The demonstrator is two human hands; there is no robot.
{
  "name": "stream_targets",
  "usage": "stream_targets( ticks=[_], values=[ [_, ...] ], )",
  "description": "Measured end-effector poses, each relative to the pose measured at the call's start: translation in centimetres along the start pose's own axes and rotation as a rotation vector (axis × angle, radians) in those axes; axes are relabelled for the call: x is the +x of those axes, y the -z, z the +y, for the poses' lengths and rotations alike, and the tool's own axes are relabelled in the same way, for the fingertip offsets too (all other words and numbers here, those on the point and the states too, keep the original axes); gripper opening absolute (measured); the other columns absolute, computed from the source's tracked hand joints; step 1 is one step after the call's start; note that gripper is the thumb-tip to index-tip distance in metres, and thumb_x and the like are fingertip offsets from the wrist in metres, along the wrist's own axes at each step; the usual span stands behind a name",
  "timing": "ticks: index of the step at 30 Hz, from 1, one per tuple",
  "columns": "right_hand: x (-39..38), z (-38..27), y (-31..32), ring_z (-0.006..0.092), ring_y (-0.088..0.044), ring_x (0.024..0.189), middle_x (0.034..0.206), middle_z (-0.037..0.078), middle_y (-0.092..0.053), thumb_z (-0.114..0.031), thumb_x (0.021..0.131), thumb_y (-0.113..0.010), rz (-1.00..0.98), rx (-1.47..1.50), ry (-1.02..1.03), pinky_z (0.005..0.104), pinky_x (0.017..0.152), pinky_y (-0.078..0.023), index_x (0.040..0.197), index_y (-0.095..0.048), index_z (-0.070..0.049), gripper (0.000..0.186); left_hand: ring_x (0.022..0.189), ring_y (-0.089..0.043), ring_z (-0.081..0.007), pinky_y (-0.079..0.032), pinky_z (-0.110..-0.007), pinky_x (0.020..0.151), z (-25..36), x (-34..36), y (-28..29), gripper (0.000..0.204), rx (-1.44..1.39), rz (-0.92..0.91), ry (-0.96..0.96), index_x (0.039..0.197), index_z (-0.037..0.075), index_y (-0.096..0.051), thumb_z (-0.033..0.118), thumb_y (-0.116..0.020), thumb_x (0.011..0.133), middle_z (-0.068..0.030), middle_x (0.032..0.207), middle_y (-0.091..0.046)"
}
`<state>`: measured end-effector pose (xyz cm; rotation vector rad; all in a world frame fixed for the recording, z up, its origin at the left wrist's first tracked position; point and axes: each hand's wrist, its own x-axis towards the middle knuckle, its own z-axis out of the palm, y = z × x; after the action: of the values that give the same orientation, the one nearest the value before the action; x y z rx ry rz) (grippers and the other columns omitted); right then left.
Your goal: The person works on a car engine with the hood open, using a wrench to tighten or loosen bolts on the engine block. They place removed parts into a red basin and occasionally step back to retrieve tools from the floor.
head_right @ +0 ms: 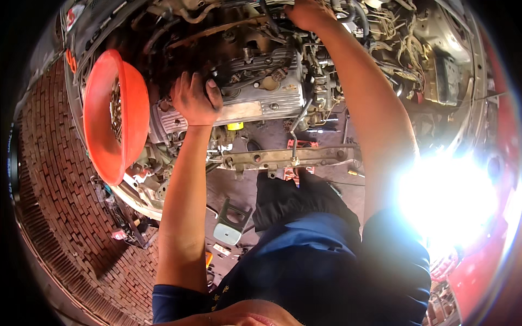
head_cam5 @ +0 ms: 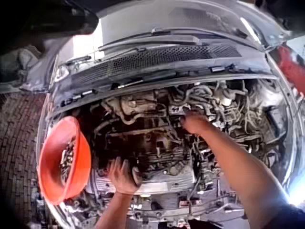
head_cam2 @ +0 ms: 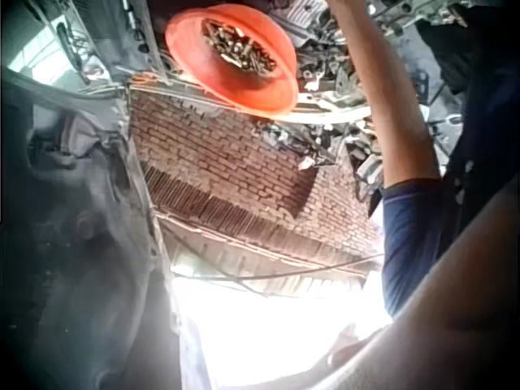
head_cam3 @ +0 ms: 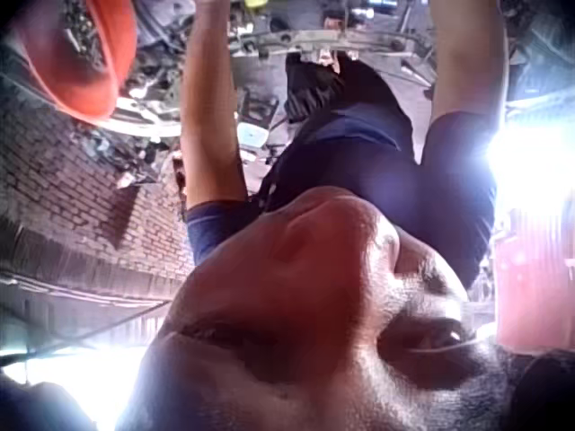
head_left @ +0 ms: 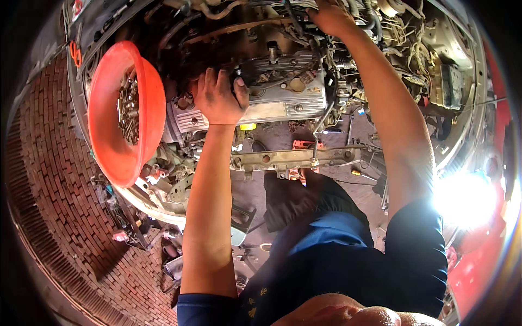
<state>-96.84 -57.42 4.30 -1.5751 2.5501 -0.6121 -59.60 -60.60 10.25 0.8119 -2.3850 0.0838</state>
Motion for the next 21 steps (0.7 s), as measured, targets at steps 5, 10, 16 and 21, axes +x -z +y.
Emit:
stream_targets(
  ticks=[5,10,16,21],
  values=[
    [0.1,3.1,0.4,0.0311,-0.068,0.104,0.106,0.012,-0.073,-0.017,0.091,-0.062,-0.107,-0.483,0.342,0.0478,0.082,-0.056,0.119,-0.070,-0.009,0.030,0.085,-0.060,-0.0407,-0.047,-0.050,0.076,0.8,0.7,-0.4,0.037,-0.048,0.063,-0.015,0.090,0.001,-0.066,0.036,-0.056,0.086,-0.0210,0.094,-0.063],
    [-3.0,-0.9,5.2,0.0427,-0.067,0.108,0.129,0.019,-0.062,-0.042,0.106,-0.051,-0.060,-0.276,0.095,0.0520,0.095,-0.054,0.119,-0.072,-0.014,0.036,0.082,-0.060,-0.0379,-0.047,-0.049,0.075,-0.2,0.4,-0.6,0.035,-0.032,0.130,-0.045,0.090,0.004,-0.067,0.037,-0.055,0.087,-0.0177,0.091,-0.062],
    [-3.4,1.5,4.3,0.0328,-0.069,0.083,0.098,0.014,-0.073,-0.019,0.085,-0.063,0.034,-0.700,0.353,0.0476,0.078,-0.055,0.092,-0.076,-0.010,0.017,0.080,-0.060,-0.0359,-0.046,-0.047,0.074,-0.1,0.7,-0.9,0.032,-0.083,0.096,-0.040,0.094,0.009,-0.069,0.038,-0.055,0.089,-0.0134,0.087,-0.061],
    [-2.7,0.3,6.3,0.0290,-0.073,0.091,0.086,0.008,-0.076,-0.023,0.085,-0.064,-0.403,-0.950,0.402,0.0500,0.078,-0.056,0.092,-0.079,-0.015,0.019,0.082,-0.061,-0.0367,-0.046,-0.048,0.075,-0.7,0.0,-1.2,0.028,-0.053,0.138,-0.045,0.095,0.011,-0.069,0.036,-0.057,0.089,-0.0138,0.089,-0.063]
  ],
)
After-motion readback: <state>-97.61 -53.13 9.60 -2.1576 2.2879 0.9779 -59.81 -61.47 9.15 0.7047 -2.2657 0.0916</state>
